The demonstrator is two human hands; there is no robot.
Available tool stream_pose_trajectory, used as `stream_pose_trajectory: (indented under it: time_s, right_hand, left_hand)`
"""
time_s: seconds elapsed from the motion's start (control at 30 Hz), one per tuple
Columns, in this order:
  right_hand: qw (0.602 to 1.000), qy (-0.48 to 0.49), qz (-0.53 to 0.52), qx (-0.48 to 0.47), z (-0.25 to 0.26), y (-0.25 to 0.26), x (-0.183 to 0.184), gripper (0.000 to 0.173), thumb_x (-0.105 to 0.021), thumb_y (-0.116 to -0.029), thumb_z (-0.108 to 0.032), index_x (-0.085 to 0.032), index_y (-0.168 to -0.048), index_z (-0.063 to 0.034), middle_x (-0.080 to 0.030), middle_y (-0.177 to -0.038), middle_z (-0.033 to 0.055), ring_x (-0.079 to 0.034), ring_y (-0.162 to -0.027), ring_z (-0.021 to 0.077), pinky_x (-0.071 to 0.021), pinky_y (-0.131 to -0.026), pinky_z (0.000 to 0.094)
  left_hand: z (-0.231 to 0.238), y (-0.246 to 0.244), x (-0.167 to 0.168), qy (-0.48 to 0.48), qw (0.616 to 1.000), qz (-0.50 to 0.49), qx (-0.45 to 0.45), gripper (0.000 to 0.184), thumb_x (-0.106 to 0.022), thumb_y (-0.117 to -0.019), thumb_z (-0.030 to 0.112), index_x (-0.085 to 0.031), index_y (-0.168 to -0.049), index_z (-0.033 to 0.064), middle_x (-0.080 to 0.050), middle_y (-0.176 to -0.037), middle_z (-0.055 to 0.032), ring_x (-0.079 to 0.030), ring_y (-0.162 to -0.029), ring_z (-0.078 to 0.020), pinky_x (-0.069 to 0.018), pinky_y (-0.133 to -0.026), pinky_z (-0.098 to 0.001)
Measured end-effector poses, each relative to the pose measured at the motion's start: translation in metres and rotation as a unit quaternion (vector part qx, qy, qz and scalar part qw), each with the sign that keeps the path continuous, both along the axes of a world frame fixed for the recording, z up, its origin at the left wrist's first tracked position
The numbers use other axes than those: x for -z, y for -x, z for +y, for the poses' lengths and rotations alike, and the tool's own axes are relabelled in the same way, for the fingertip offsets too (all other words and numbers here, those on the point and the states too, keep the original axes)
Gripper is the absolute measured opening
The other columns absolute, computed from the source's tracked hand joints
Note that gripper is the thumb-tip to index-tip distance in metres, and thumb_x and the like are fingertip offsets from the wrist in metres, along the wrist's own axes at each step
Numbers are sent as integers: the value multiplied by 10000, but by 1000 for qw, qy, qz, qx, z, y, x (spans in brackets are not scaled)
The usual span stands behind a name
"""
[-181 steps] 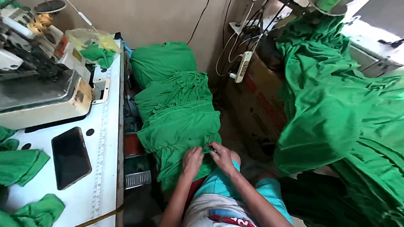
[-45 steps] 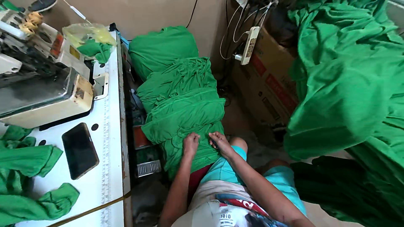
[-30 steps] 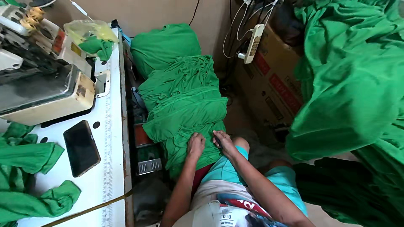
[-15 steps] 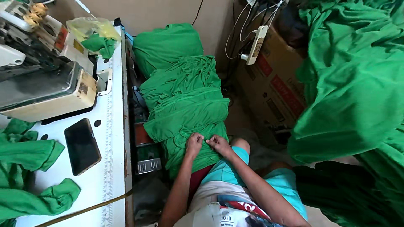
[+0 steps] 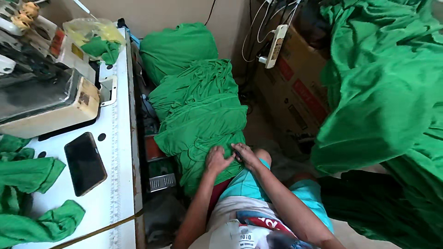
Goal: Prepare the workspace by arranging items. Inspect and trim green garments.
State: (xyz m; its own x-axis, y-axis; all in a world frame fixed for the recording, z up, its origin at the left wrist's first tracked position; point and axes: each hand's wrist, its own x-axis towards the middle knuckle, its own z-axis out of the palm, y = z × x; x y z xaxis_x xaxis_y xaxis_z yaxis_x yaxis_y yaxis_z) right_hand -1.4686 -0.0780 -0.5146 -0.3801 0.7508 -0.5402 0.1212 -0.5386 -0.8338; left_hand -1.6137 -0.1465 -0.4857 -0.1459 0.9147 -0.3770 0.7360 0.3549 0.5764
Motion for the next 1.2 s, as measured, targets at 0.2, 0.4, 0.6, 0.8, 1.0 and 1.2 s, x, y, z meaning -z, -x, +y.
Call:
stream_pose_trajectory:
  time_s: [0.2, 0.4, 0.6, 0.8, 1.0, 1.2]
  right_hand:
    - [1000, 21, 4, -8, 3, -3, -2, 250, -475, -1103, -260, -553, -1080, -24, -580, -680, -2, -470, -473, 49, -396, -452, 183]
    - [999, 23, 7, -27, 4, -3, -1, 238, -490, -1097, -266, -547, -1065, -38, -584, -682, 0, -478, -483, 52, -396, -459, 185]
    - [993, -43, -44, -101, -1, -3, -6, 182, -588, -1050, -193, -541, -1045, -17, -586, -713, 10, -514, -526, 60, -438, -510, 203]
    - [995, -48, -37, -80, -4, -4, -9, 179, -586, -1049, -188, -550, -1041, -12, -592, -717, 6, -511, -532, 58, -434, -514, 204]
    - [999, -16, 28, 11, 0, -8, -1, 183, -525, -1080, -202, -546, -1058, -22, -600, -700, 8, -528, -527, 63, -444, -496, 197]
    - [994, -74, 14, -74, -5, -8, 0, 133, -588, -1039, -150, -546, -1014, -27, -598, -707, -5, -526, -530, 53, -443, -508, 196]
  left_hand:
    - [-3, 4, -4, 11, 1000, -12, -7, 358, -403, -1098, 164, -623, -1280, -52, -607, -1337, -237, -584, -1271, -358, -442, -1107, -492]
    - [-6, 13, 5, -16, 999, -36, 32, 373, -588, -1034, 269, -640, -1239, -38, -596, -1309, -237, -607, -1203, -355, -486, -1052, -490]
    - [-4, 23, 6, -43, 998, -21, 35, 317, -431, -1091, 141, -628, -1261, -39, -632, -1286, -236, -648, -1165, -346, -497, -1040, -477]
    - [-4, 25, 10, -55, 998, -26, 13, 347, -401, -1086, 185, -635, -1261, -2, -629, -1287, -214, -650, -1149, -339, -510, -1001, -502]
    - [-1, 9, -6, 17, 999, -26, -20, 460, -543, -1007, 293, -534, -1379, 23, -612, -1310, -194, -617, -1193, -341, -499, -995, -540]
    - [0, 17, 6, -17, 1000, -10, 19, 320, -478, -1079, 187, -661, -1225, -31, -628, -1297, -214, -631, -1191, -332, -480, -1059, -478]
